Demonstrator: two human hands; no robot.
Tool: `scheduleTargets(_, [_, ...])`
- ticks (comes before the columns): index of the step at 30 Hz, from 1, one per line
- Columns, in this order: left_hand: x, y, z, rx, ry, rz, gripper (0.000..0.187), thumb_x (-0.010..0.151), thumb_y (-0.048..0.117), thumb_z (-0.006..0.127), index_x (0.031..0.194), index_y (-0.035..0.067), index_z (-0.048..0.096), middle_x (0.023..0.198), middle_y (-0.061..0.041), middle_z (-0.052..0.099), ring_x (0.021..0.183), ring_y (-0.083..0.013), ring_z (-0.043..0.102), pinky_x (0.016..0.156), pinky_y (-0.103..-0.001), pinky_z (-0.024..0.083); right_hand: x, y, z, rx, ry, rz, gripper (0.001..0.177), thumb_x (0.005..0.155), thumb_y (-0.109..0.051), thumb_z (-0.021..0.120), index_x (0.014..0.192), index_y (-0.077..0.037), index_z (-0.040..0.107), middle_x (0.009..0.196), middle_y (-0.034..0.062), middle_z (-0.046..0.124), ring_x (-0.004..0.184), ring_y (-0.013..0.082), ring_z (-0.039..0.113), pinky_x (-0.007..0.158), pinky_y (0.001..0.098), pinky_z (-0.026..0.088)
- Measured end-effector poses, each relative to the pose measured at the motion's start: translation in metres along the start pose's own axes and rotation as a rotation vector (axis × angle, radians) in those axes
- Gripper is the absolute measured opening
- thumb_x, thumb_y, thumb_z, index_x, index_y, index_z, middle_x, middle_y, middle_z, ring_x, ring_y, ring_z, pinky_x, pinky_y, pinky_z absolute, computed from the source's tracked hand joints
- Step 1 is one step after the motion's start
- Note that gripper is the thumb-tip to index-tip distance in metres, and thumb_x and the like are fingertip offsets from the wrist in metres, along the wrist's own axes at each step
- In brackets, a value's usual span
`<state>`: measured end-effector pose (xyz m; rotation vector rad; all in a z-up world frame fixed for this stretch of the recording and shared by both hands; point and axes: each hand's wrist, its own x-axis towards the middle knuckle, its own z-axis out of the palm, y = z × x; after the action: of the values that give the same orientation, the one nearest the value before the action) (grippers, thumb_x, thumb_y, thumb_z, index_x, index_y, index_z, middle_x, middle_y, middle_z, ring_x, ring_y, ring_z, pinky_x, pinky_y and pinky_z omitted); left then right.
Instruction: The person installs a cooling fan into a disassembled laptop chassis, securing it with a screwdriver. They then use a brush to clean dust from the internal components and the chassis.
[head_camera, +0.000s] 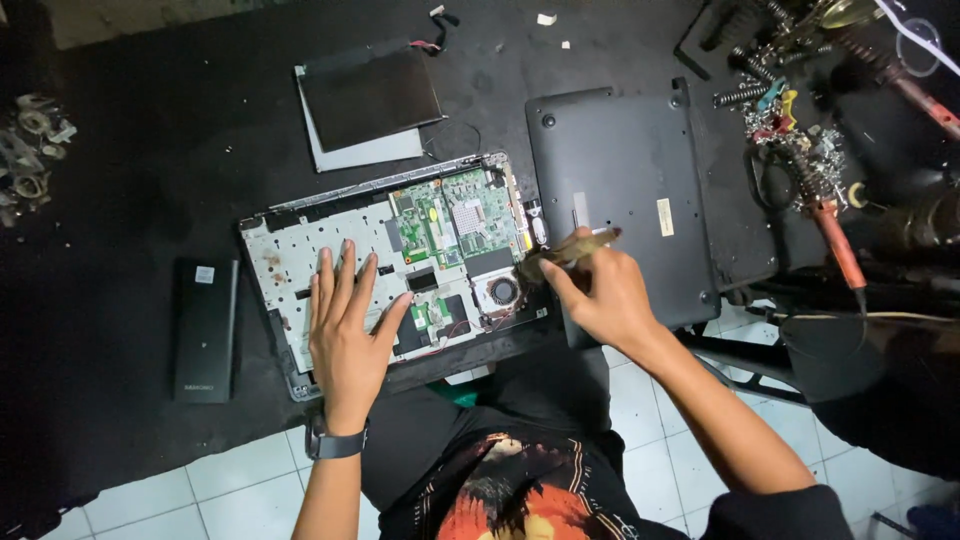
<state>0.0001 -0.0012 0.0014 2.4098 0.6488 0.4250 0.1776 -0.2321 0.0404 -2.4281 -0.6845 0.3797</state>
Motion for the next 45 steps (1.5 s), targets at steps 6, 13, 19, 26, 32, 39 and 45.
scheduleTargets(6, [-0.001, 0.000, 0.001, 0.007, 0.011, 0.004, 0.056, 0.093, 0.037, 0.076, 0.139, 0.008, 0.063, 0.158, -0.012, 0.045, 0.152, -0.0273, 0.028, 0.126, -0.040, 0.017, -0.028, 0.007, 0.003, 0.073, 0.015, 0.063, 0.019, 0.089, -0.028, 0.071, 0.086, -0.010, 0.068, 0.050, 0.0102, 0.060, 0.051, 0.0331, 0.063, 0.056, 0.0402, 0.052])
scheduleTargets(13, [-0.001, -0.001, 0.002, 0.000, 0.007, 0.014, 0.056, 0.094, 0.036, 0.075, 0.141, 0.008, 0.062, 0.159, -0.012, 0.043, 0.152, -0.0286, 0.027, 0.126, -0.042, 0.017, -0.050, 0.014, 0.009, 0.259, 0.064, 0.086, 0.013, 0.092, -0.017, 0.072, 0.090, -0.005, 0.067, 0.055, 0.0142, 0.065, 0.050, 0.0280, 0.062, 0.057, 0.0360, 0.051])
scheduleTargets(19, [-0.002, -0.003, 0.003, 0.004, 0.019, 0.026, 0.056, 0.094, 0.036, 0.076, 0.141, 0.008, 0.062, 0.159, -0.012, 0.042, 0.152, -0.0280, 0.027, 0.126, -0.042, 0.017, -0.073, 0.011, 0.032, 0.224, 0.044, 0.040, 0.018, 0.086, -0.023, 0.076, 0.087, -0.006, 0.072, 0.068, 0.0170, 0.072, 0.062, 0.0378, 0.070, 0.062, 0.0432, 0.053])
scheduleTargets(26, [-0.002, -0.004, 0.003, -0.011, 0.008, 0.030, 0.056, 0.095, 0.037, 0.075, 0.141, 0.008, 0.062, 0.160, -0.011, 0.042, 0.153, -0.0273, 0.025, 0.127, -0.041, 0.015, -0.079, -0.003, 0.039, 0.329, -0.082, 0.064, 0.014, 0.085, -0.020, 0.076, 0.088, -0.007, 0.073, 0.064, 0.0150, 0.072, 0.055, 0.0301, 0.067, 0.060, 0.0403, 0.054])
scheduleTargets(32, [-0.001, -0.002, 0.002, 0.000, 0.023, 0.035, 0.055, 0.095, 0.036, 0.076, 0.140, 0.007, 0.063, 0.159, -0.012, 0.043, 0.152, -0.0273, 0.026, 0.126, -0.041, 0.016, -0.054, -0.006, 0.013, 0.366, 0.202, -0.001, 0.013, 0.091, -0.012, 0.077, 0.095, -0.003, 0.069, 0.067, 0.0142, 0.071, 0.058, 0.0246, 0.069, 0.060, 0.0357, 0.055])
scheduleTargets(39, [-0.003, -0.003, 0.001, -0.028, -0.003, 0.011, 0.053, 0.098, 0.036, 0.071, 0.142, 0.008, 0.061, 0.160, -0.011, 0.042, 0.153, -0.0260, 0.024, 0.127, -0.039, 0.013, -0.053, -0.021, 0.045, 0.418, 0.043, -0.175, 0.015, 0.088, -0.019, 0.081, 0.097, -0.007, 0.076, 0.079, 0.0109, 0.076, 0.063, 0.0251, 0.070, 0.060, 0.0354, 0.055])
scheduleTargets(45, [-0.003, -0.003, 0.002, -0.012, 0.009, 0.023, 0.050, 0.100, 0.035, 0.069, 0.142, 0.009, 0.061, 0.161, -0.010, 0.039, 0.153, -0.0256, 0.024, 0.127, -0.039, 0.014, -0.038, -0.073, 0.052, 0.293, -0.363, -0.278, 0.021, 0.090, -0.019, 0.072, 0.093, 0.001, 0.075, 0.086, 0.0259, 0.075, 0.076, 0.0463, 0.071, 0.070, 0.0535, 0.056])
